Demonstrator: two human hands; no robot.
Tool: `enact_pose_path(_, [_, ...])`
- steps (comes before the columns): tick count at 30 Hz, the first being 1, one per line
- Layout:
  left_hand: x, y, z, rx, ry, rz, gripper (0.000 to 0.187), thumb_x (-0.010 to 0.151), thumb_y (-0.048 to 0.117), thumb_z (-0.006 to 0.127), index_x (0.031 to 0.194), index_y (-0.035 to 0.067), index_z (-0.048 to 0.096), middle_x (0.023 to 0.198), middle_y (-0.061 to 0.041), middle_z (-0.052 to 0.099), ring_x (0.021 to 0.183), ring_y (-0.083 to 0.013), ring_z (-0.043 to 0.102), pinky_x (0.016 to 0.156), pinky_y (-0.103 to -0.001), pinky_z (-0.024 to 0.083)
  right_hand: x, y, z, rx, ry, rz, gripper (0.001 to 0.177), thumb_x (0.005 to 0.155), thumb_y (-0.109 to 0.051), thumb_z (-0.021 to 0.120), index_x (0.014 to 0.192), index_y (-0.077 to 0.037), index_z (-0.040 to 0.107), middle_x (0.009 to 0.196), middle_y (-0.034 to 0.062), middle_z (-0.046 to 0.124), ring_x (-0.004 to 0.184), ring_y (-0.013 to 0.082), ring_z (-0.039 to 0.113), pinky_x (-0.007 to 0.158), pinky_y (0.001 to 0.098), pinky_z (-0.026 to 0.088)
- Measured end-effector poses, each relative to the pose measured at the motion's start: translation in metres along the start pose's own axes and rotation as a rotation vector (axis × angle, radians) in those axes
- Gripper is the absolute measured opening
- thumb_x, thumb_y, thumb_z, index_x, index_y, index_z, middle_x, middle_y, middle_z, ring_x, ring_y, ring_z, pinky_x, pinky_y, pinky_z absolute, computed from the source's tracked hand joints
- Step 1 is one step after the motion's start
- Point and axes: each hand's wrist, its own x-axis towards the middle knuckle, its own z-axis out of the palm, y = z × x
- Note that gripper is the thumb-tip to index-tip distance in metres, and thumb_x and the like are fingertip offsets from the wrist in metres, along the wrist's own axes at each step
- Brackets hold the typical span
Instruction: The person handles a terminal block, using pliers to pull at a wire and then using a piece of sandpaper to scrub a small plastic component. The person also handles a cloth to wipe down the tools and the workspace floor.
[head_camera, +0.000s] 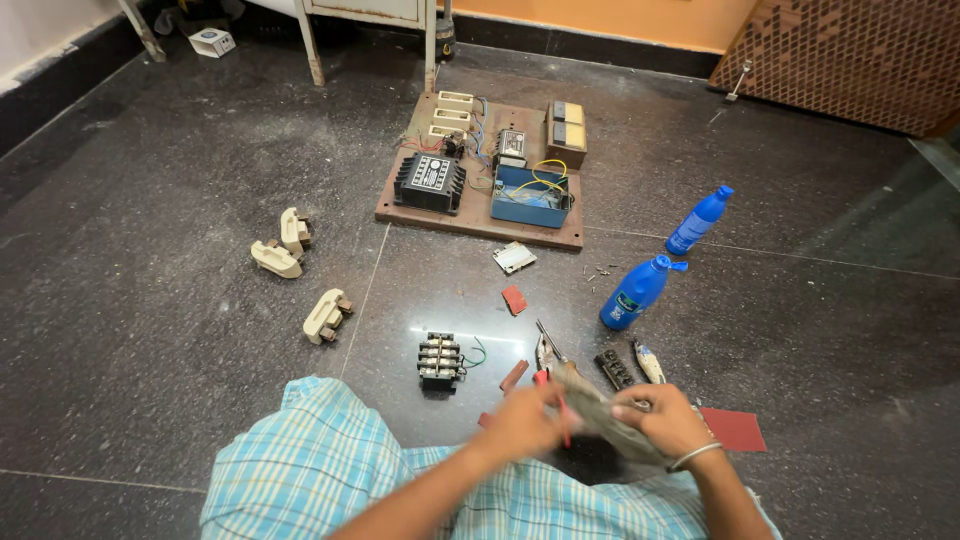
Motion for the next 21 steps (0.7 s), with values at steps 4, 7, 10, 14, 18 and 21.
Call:
enact_pose_path(4, [-0.022, 0.027, 0.061, -0.123, -0.064, -0.047, 0.032, 0.093, 0.026, 0.073, 0.1, -0.003, 0.061, 0.082, -0.022, 0.069, 0.075, -0.031, 0.069, 0.069, -0.043, 0.051, -0.024, -0.05, 0.03, 0.215, 0.191, -0.155, 0.023, 0.096, -0.023, 0.061, 0.09, -0.002, 0.068, 0.07, 0.0157, 0.063, 0.065, 0.0209, 0.057, 0.062, 0.0373, 0.05])
enact_pose_path(7, [-0.023, 0.023, 0.077, -0.36, 0.257, -0.016, 0.021, 0.098, 0.018, 0.061, 0.091, -0.002, 0.061, 0.076, -0.023, 0.064, 0.07, -0.0354, 0.063, 0.064, -0.047, 0.051, -0.035, -0.064, 0.034, 0.189, 0.316, -0.288, 0.029, 0.098, -0.027, 0.056, 0.089, 0.0, 0.062, 0.07, 0.0129, 0.06, 0.062, 0.0164, 0.054, 0.06, 0.0364, 0.048])
enact_pose_path(10, [-0.022, 0.024, 0.076, -0.169, 0.327, 0.222, 0.019, 0.102, 0.014, 0.055, 0.091, -0.002, 0.057, 0.08, -0.025, 0.063, 0.075, -0.043, 0.062, 0.064, -0.05, 0.047, -0.035, -0.068, 0.044, 0.257, 0.412, -0.204, 0.034, 0.1, -0.029, 0.054, 0.084, 0.0, 0.062, 0.065, 0.0117, 0.055, 0.06, 0.0155, 0.05, 0.056, 0.0361, 0.046])
enact_pose_path(14, [-0.028, 0.039, 0.068, -0.254, 0.239, 0.204, 0.024, 0.105, 0.018, 0.05, 0.092, -0.002, 0.057, 0.075, -0.025, 0.061, 0.072, -0.0449, 0.062, 0.063, -0.051, 0.045, -0.019, -0.054, 0.053, 0.388, 0.429, -0.229, 0.04, 0.101, -0.031, 0.054, 0.076, -0.001, 0.061, 0.063, 0.0049, 0.053, 0.062, 0.0124, 0.048, 0.055, 0.0358, 0.045])
enact_pose_path(18, [-0.027, 0.043, 0.069, -0.262, 0.163, 0.046, 0.04, 0.109, 0.028, 0.052, 0.085, -0.003, 0.062, 0.065, -0.023, 0.058, 0.059, -0.0369, 0.06, 0.059, -0.048, 0.046, -0.008, -0.034, 0.058, 0.638, 0.437, -0.038, 0.053, 0.108, -0.037, 0.056, 0.07, 0.0, 0.054, 0.067, 0.0016, 0.05, 0.064, 0.0153, 0.043, 0.056, 0.0373, 0.038])
enact_pose_path(21, [0.0, 0.039, 0.075, -0.261, 0.335, -0.101, 0.044, 0.107, 0.031, 0.055, 0.082, -0.003, 0.065, 0.064, -0.022, 0.057, 0.06, -0.03, 0.053, 0.056, -0.046, 0.043, -0.024, -0.052, 0.055, 0.753, 0.42, -0.086, 0.038, 0.107, -0.034, 0.051, 0.084, -0.004, 0.058, 0.082, 0.0022, 0.056, 0.078, 0.0139, 0.05, 0.07, 0.0322, 0.042])
